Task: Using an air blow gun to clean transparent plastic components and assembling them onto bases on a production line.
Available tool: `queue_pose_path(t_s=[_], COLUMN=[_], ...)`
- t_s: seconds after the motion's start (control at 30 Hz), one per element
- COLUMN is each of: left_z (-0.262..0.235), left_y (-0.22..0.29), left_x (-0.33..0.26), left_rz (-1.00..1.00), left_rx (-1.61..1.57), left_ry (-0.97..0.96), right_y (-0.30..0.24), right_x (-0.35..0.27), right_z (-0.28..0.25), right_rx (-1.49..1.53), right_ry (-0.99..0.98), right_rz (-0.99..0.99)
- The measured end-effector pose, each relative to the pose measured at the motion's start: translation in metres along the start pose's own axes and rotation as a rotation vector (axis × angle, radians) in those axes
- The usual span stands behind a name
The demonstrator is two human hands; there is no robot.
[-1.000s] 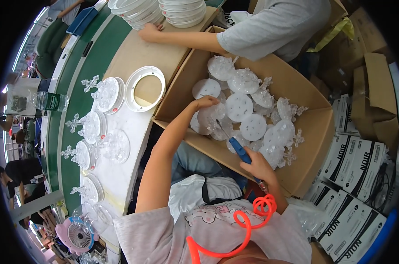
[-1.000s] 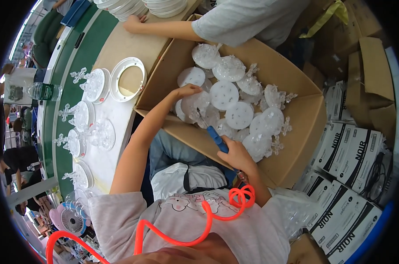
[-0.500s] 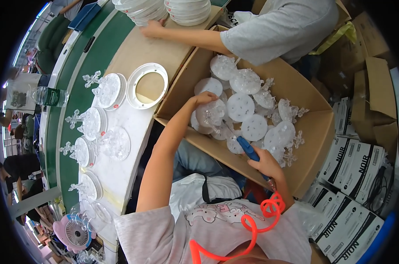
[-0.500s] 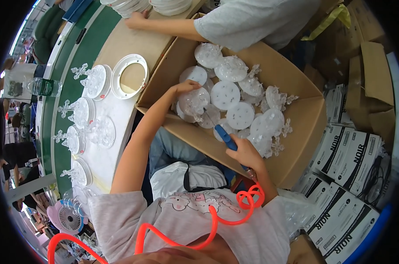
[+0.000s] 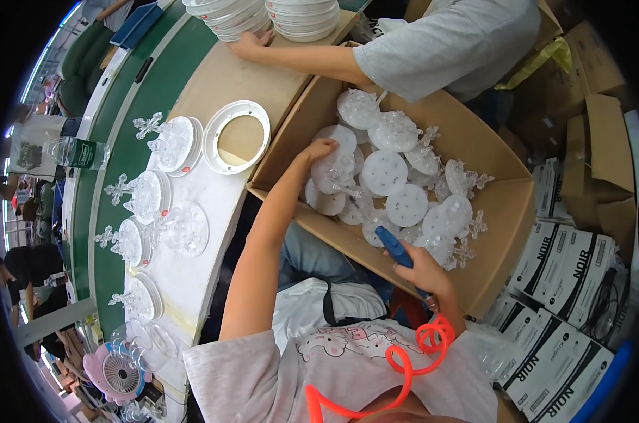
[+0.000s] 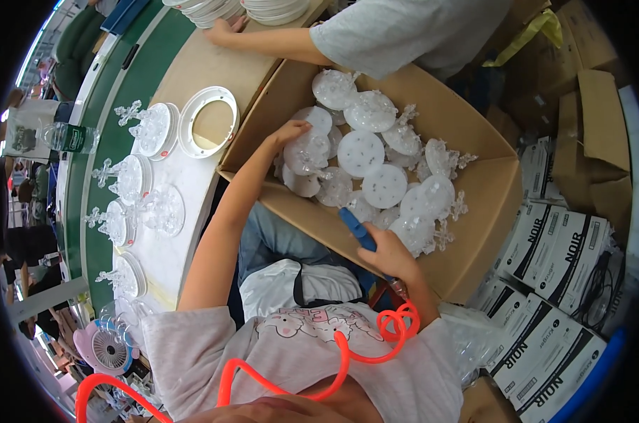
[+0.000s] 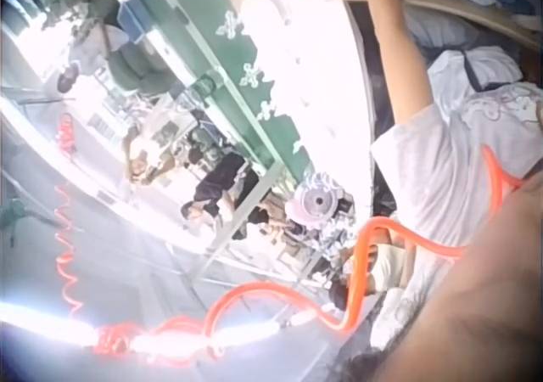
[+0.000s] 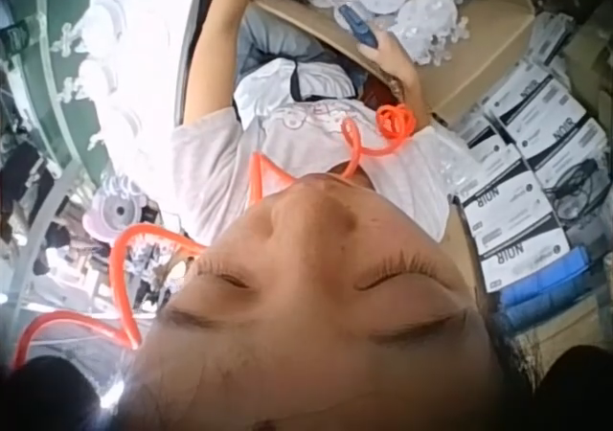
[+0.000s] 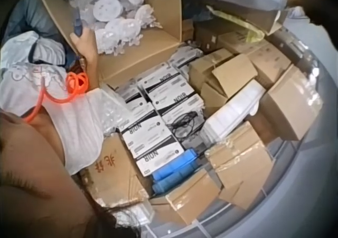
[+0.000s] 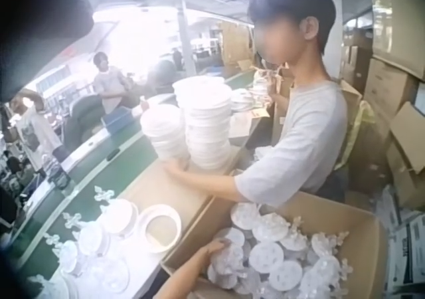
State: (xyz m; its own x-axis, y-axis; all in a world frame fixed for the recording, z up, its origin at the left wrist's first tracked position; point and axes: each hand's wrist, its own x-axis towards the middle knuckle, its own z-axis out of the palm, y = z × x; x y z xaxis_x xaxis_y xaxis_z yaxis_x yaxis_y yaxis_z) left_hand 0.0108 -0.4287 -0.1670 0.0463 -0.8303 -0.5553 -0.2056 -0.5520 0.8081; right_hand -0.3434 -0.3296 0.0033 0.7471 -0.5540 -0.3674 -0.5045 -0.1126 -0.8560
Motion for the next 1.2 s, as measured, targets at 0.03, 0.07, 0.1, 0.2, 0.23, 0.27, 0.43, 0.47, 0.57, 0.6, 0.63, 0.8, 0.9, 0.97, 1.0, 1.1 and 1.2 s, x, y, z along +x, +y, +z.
queue_pose_path(t_s=[0.03, 0.07, 0.1, 0.2, 0.23, 0.27, 0.43, 0.47, 0.57, 0.6, 0.63, 0.8, 0.9, 0.97, 1.0, 1.1, 1.2], left_z=[-0.002, -0.001, 0.001, 0.004, 0.005, 0.001, 0.005, 0.0, -0.009, -0.009, -0.009, -0.006, -0.013, -0.014, -0.012, -0.014, -0.019], left_y=[-0.003, -0.003, -0.003, -0.003, -0.002, -0.005, 0.003, 0.0, -0.002, -0.001, 0.001, 0.004, -0.004, -0.006, -0.003, 0.0, 0.003], left_x=[0.001, 0.003, 0.005, 0.01, 0.011, 0.011, 0.009, 0.008, 0.007, 0.007, 0.007, 0.008, 0.008, 0.007, 0.007, 0.006, 0.004], left_rz=[-0.008, -0.006, -0.004, 0.0, 0.0, 0.0, -0.022, -0.019, 0.008, 0.0, -0.007, 0.031, 0.086, 0.121, 0.109, 0.103, 0.118], left_rx=[0.011, 0.012, 0.003, -0.028, -0.051, -0.05, -0.14, -0.14, -0.054, -0.119, -0.184, -0.228, -0.156, -0.092, -0.051, -0.057, -0.166], left_ry=[0.031, 0.023, 0.023, 0.02, 0.019, 0.026, 0.06, 0.069, 0.133, 0.092, 0.05, 0.003, -0.041, -0.094, -0.092, -0.107, -0.088], right_y=[-0.003, -0.008, -0.012, -0.022, -0.016, -0.02, -0.018, -0.018, -0.015, -0.015, -0.017, -0.014, -0.013, -0.017, -0.017, -0.012, 0.0], right_x=[0.002, 0.003, 0.004, 0.003, 0.005, 0.004, -0.002, -0.003, -0.007, -0.007, -0.006, -0.005, 0.0, 0.004, 0.005, 0.01, 0.014], right_z=[0.003, 0.004, 0.005, 0.012, 0.009, 0.008, -0.002, -0.006, -0.002, -0.003, -0.006, -0.006, -0.021, -0.026, -0.029, -0.024, -0.015], right_rx=[0.001, -0.035, -0.071, -0.135, -0.074, -0.074, -0.12, -0.126, -0.074, -0.075, -0.079, 0.028, 0.104, 0.098, 0.093, 0.095, 0.118], right_ry=[0.0, 0.004, 0.007, 0.046, 0.055, 0.051, 0.028, 0.042, -0.041, -0.04, -0.047, -0.081, -0.015, -0.004, 0.016, 0.049, 0.062], right_rz=[-0.001, 0.04, 0.082, 0.105, 0.054, 0.047, 0.08, 0.091, 0.076, 0.078, 0.128, 0.036, 0.066, 0.09, 0.122, 0.171, 0.161])
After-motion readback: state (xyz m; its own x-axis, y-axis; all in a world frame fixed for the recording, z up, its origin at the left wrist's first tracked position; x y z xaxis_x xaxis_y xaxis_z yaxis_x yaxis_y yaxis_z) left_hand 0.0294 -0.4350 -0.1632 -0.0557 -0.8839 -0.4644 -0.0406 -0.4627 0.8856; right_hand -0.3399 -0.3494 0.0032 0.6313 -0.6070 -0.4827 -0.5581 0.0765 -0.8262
